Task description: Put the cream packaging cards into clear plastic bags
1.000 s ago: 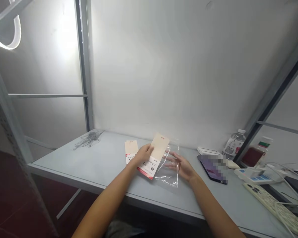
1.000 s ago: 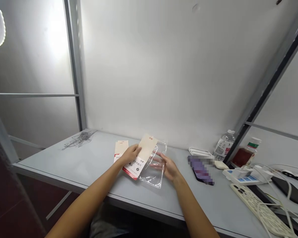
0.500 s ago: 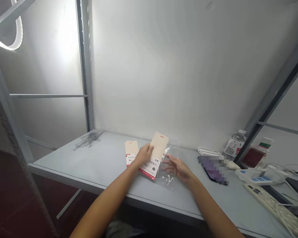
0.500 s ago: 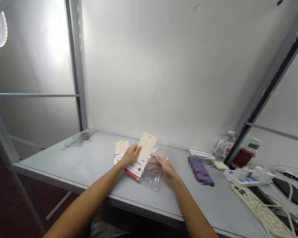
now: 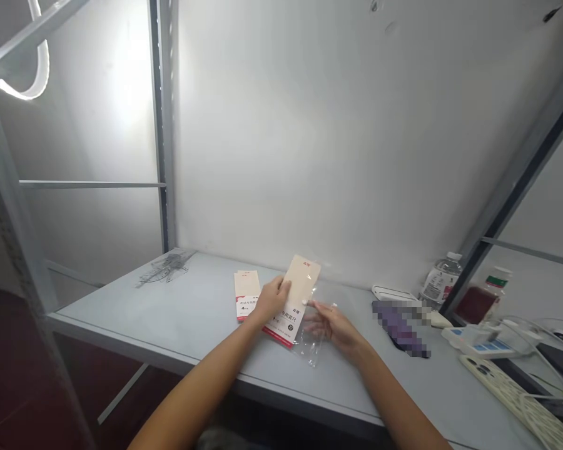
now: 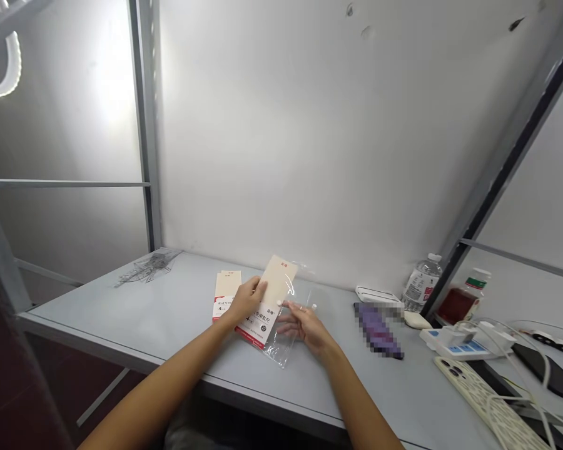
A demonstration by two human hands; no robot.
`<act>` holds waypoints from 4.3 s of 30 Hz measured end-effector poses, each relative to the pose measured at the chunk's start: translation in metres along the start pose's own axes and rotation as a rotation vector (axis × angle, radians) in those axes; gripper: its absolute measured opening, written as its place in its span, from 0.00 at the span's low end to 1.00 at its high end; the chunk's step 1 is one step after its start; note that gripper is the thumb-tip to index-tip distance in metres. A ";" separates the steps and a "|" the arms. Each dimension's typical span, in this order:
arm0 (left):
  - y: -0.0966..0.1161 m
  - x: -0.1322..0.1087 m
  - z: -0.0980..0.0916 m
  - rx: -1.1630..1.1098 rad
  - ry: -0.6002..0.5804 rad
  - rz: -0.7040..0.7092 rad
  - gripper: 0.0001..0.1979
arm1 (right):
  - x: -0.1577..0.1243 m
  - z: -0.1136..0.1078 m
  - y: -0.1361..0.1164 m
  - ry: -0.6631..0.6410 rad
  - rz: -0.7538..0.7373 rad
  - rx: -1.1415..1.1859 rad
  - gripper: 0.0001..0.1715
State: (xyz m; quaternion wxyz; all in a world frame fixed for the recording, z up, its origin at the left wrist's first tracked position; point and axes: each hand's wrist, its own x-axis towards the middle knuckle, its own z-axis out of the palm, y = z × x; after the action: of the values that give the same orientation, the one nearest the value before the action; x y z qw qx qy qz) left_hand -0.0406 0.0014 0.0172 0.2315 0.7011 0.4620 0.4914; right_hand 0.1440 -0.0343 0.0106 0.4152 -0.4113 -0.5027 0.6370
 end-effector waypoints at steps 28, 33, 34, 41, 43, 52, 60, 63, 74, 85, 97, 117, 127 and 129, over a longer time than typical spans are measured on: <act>0.002 -0.001 0.008 -0.622 -0.480 -0.292 0.20 | 0.006 -0.005 -0.002 0.223 -0.238 -0.014 0.22; 0.004 -0.002 0.012 -0.566 -0.360 -0.361 0.18 | 0.005 0.000 -0.001 0.187 -0.233 0.007 0.22; 0.005 -0.002 0.012 -0.566 -0.343 -0.360 0.18 | 0.006 -0.001 -0.001 0.192 -0.237 0.013 0.21; 0.019 -0.003 0.007 -0.696 -0.533 -0.298 0.20 | 0.010 -0.014 0.000 0.365 -0.231 0.184 0.17; 0.019 -0.003 0.007 -0.710 -0.567 -0.298 0.19 | 0.009 -0.015 -0.001 0.354 -0.218 0.197 0.16; 0.020 -0.003 0.010 -0.646 -0.521 -0.319 0.17 | 0.000 -0.010 -0.008 0.184 -0.148 0.213 0.16; 0.020 -0.003 0.011 -0.648 -0.431 -0.265 0.19 | -0.004 -0.007 -0.011 0.013 -0.116 0.221 0.16; 0.019 -0.003 0.015 -0.654 -0.407 -0.232 0.20 | -0.004 -0.006 -0.010 -0.001 -0.092 0.184 0.15; 0.008 -0.002 0.022 -0.423 -0.285 -0.184 0.16 | 0.003 -0.007 0.000 0.094 -0.156 -0.040 0.16; 0.012 -0.003 0.020 -0.384 -0.360 -0.119 0.18 | 0.003 -0.007 -0.001 0.171 -0.221 -0.161 0.17; 0.016 -0.003 0.017 -0.542 -0.403 -0.242 0.20 | -0.003 -0.003 -0.005 0.070 -0.283 -0.167 0.22; 0.005 0.000 0.022 -0.421 -0.312 -0.171 0.19 | 0.001 -0.004 0.000 0.058 -0.225 -0.337 0.21; -0.009 0.004 0.014 0.339 -0.186 -0.220 0.28 | 0.005 -0.009 0.005 0.320 -0.172 -0.793 0.22; -0.007 0.005 0.013 0.450 -0.228 -0.225 0.25 | 0.006 -0.010 0.005 0.448 -0.165 -0.969 0.23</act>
State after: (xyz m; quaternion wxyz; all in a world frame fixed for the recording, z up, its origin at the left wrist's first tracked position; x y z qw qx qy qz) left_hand -0.0315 0.0111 0.0089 0.1735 0.7299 0.6055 0.2654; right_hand 0.1512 -0.0258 0.0033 0.3234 -0.6405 -0.6689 0.1940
